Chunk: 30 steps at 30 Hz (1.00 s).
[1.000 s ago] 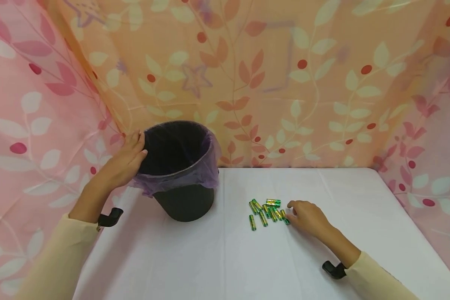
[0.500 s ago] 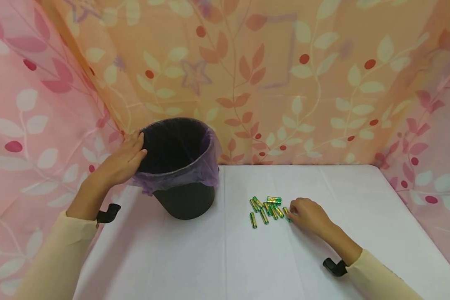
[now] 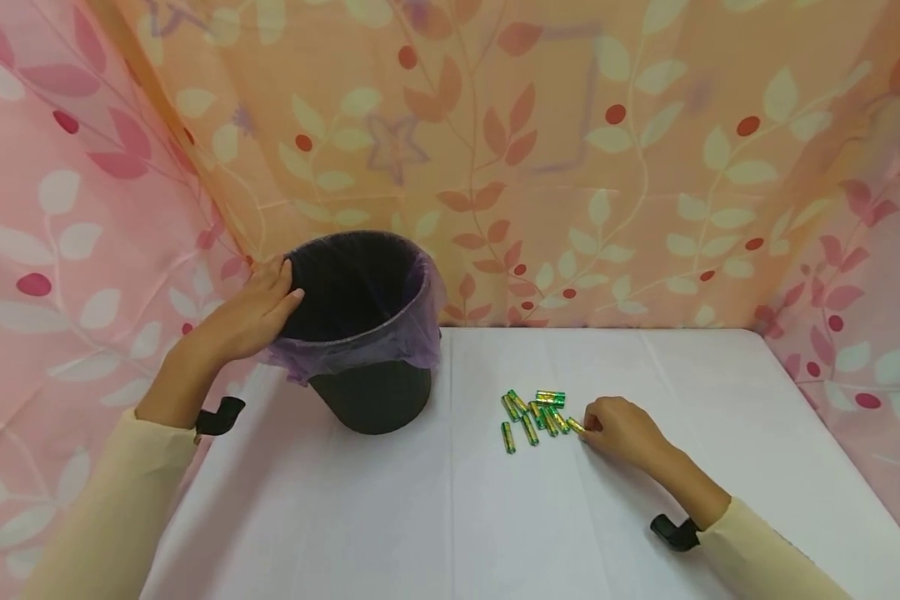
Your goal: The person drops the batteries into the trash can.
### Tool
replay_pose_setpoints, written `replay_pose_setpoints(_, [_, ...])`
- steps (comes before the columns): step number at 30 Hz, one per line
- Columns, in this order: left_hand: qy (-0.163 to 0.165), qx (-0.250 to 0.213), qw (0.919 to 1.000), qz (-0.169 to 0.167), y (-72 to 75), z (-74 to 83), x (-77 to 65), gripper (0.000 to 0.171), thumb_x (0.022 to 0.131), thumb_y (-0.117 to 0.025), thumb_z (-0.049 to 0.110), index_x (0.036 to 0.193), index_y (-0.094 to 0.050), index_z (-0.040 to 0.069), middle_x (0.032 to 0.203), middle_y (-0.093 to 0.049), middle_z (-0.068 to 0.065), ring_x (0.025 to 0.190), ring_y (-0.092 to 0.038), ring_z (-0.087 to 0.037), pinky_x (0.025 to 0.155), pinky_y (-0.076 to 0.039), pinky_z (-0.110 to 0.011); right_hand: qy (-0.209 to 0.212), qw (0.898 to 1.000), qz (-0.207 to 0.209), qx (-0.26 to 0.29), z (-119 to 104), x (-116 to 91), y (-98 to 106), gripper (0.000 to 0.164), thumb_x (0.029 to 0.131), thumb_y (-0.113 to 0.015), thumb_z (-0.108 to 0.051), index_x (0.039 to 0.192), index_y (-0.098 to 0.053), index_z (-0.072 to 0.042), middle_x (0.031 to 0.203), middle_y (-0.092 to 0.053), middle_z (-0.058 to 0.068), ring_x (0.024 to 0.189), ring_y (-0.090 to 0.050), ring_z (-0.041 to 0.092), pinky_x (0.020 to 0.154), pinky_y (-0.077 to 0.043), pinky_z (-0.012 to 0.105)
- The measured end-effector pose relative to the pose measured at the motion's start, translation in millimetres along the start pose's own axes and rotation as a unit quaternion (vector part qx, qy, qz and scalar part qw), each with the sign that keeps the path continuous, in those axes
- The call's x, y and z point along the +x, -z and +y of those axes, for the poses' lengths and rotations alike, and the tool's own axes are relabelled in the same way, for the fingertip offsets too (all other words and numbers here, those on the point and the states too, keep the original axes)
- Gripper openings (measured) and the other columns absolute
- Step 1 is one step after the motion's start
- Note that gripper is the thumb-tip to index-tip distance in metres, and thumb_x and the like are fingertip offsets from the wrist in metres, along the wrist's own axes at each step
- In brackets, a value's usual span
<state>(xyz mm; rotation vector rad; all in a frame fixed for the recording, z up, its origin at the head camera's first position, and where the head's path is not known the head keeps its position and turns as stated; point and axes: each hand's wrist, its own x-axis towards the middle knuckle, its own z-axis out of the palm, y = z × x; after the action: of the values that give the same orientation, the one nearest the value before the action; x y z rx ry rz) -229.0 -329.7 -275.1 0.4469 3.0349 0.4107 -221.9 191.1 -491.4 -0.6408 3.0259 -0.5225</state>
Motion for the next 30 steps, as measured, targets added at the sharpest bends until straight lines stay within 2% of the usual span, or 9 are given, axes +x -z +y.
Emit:
replay_pose_setpoints(4, [0.009, 0.000, 0.9999, -0.012, 4.7, 2.9, 7.3, 0.074, 0.100, -0.020, 0.051, 0.148, 0.004, -0.001, 0.155, 0.017, -0.012, 0.140, 0.018, -0.029, 0.112, 0.005, -0.054, 0.005, 1.000, -0.005, 0.003, 0.9, -0.3, 0.4, 0.017, 0.074, -0.079, -0.020, 0.069, -0.062, -0.018, 0.065, -0.051, -0.009, 0.062, -0.046, 0.010, 0.055, -0.039, 0.028])
replay_pose_setpoints(8, [0.000, 0.018, 0.9998, -0.007, 5.2, 7.9, 13.9, 0.078, 0.099, -0.020, 0.054, 0.148, 0.001, -0.003, 0.155, 0.012, -0.018, 0.141, 0.015, -0.032, 0.113, 0.007, -0.051, -0.004, 1.000, -0.012, 0.008, 1.7, -0.5, 2.1, 0.016, 0.075, -0.079, -0.019, 0.071, -0.063, -0.018, 0.066, -0.051, -0.009, 0.061, -0.046, 0.010, 0.054, -0.039, 0.027])
replay_pose_setpoints(13, [0.004, 0.048, 0.9989, -0.003, 2.0, 8.7, 12.9, 0.077, 0.099, -0.018, 0.053, 0.147, -0.002, -0.006, 0.155, 0.007, -0.022, 0.141, 0.011, -0.035, 0.113, 0.008, -0.049, 0.006, 1.000, -0.012, 0.010, 2.4, 1.3, 3.6, 0.015, 0.076, -0.078, -0.019, 0.073, -0.063, -0.017, 0.066, -0.052, -0.009, 0.061, -0.046, 0.009, 0.054, -0.040, 0.027])
replay_pose_setpoints(23, [-0.002, 0.062, 0.9980, 0.015, -1.9, 8.7, 14.2, 0.067, 0.102, -0.019, 0.039, 0.145, -0.006, -0.011, 0.153, 0.004, -0.026, 0.142, 0.006, -0.037, 0.114, 0.002, -0.050, 0.001, 1.000, 0.015, 0.016, 1.5, -0.6, 9.3, 0.011, 0.077, -0.076, -0.018, 0.077, -0.066, -0.017, 0.065, -0.056, -0.011, 0.060, -0.049, 0.008, 0.053, -0.042, 0.027])
replay_pose_setpoints(30, [0.001, 0.053, 0.9984, 0.019, -2.1, 7.8, 11.8, 0.066, 0.102, -0.020, 0.037, 0.145, -0.005, -0.011, 0.153, 0.004, -0.026, 0.142, 0.006, -0.037, 0.114, 0.003, -0.050, 0.025, 0.997, 0.057, 0.043, -1.8, 0.7, 18.9, 0.008, 0.078, -0.076, -0.016, 0.080, -0.068, -0.018, 0.065, -0.056, -0.012, 0.060, -0.049, 0.006, 0.053, -0.041, 0.025])
